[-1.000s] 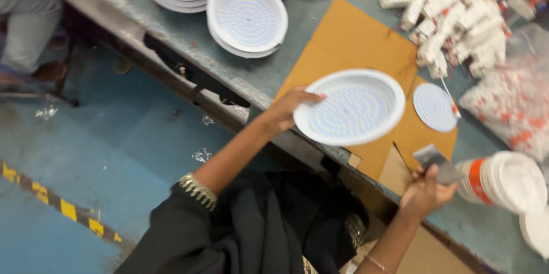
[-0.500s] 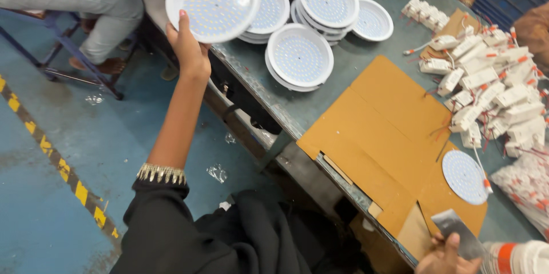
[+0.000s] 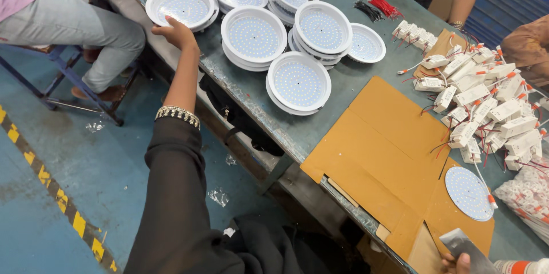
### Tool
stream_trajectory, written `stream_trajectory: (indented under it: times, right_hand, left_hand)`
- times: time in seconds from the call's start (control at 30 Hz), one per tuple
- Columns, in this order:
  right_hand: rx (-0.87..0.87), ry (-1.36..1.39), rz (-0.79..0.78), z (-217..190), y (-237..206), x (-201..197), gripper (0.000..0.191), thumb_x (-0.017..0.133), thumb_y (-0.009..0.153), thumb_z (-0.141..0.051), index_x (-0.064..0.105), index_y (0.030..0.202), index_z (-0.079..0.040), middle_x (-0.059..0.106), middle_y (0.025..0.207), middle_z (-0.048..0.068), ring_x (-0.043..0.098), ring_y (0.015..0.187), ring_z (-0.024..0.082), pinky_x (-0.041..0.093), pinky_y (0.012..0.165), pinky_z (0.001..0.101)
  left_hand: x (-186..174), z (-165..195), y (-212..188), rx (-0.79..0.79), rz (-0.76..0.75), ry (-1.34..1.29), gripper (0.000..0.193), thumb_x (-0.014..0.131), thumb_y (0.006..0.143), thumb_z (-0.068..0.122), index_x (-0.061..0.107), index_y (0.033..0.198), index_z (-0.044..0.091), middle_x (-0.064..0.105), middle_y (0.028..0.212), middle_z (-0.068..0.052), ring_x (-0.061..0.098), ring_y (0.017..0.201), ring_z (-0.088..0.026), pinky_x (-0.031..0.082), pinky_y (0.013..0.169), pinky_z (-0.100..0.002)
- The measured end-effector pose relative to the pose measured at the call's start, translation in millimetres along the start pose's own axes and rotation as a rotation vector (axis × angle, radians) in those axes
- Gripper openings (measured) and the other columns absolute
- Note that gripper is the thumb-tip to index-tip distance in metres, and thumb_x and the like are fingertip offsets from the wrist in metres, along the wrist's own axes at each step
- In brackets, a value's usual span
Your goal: The person applies a white adhesive paste to the interior and components of light fixture housings using a small metal spatula. The person handles plastic housings, LED circuit boards, and individual components, placing processed items into a cardboard box.
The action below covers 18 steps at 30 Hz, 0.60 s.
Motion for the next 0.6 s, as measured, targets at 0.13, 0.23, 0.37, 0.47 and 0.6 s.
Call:
stream_trajectory:
  times: [0.13, 0.23, 0.37, 0.47, 0.6]
  right_hand:
    - [0.019, -0.008, 0.005, -9.4, 3.1, 7.5, 0.063, 0.052, 0.106, -0.061, 0.053, 0.132, -0.003, 0.067, 0.095, 0.012, 0.062, 0.075, 0.017, 0.050, 0.061, 0.0327]
    - [0.032, -0.009, -0.001, -11.6, 7.9, 12.6, 0.060, 0.054, 0.106, -0.058, 0.053, 0.133, -0.003, 0.067, 0.098, 0.011, 0.062, 0.076, 0.017, 0.050, 0.062, 0.0321]
    - [0.047, -0.016, -0.003, -8.5, 12.4, 12.5, 0.057, 0.055, 0.107, -0.053, 0.052, 0.133, -0.003, 0.067, 0.101, 0.011, 0.062, 0.078, 0.016, 0.050, 0.064, 0.0312]
    - [0.055, -0.021, -0.002, -15.4, 12.6, 14.4, 0.054, 0.057, 0.108, -0.050, 0.052, 0.134, -0.003, 0.067, 0.104, 0.011, 0.062, 0.080, 0.016, 0.050, 0.065, 0.0306]
    - [0.053, -0.022, -0.002, -30.9, 1.1, 5.0, 0.050, 0.058, 0.109, -0.046, 0.052, 0.134, -0.003, 0.067, 0.107, 0.011, 0.062, 0.082, 0.016, 0.049, 0.066, 0.0297]
  left_hand:
    - [9.2, 8.5, 1.7, 0.024, 0.033, 0.109, 0.047, 0.051, 0.104, 0.025, 0.026, 0.136, 0.001, 0.058, 0.128, -0.029, 0.067, 0.114, -0.042, 0.054, 0.095, -0.049]
    - [23.9, 7.5, 5.3, -0.021, -0.081, -0.018, 0.043, 0.046, 0.102, 0.022, 0.027, 0.135, 0.002, 0.056, 0.130, -0.028, 0.067, 0.112, -0.041, 0.056, 0.091, -0.049]
    - [37.2, 6.1, 12.0, -0.070, -0.186, 0.298, 0.050, 0.044, 0.103, 0.020, 0.024, 0.142, -0.004, 0.053, 0.132, -0.030, 0.062, 0.116, -0.043, 0.052, 0.097, -0.046]
    - [38.0, 15.1, 15.1, 0.036, -0.243, 0.629, 0.056, 0.049, 0.105, 0.021, 0.029, 0.140, -0.016, 0.037, 0.144, -0.032, 0.052, 0.128, -0.043, 0.051, 0.107, -0.043]
    - [28.5, 22.5, 16.4, 0.054, -0.322, 1.046, 0.071, 0.054, 0.100, 0.033, 0.027, 0.143, -0.018, 0.020, 0.153, -0.024, 0.030, 0.144, -0.037, 0.036, 0.116, -0.048]
Point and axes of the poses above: each hand's wrist, its own y-axis towards the middle knuckle, its own x-axis out of the palm, z = x × y, the point moved 6 cm from there along y, towards the middle knuckle
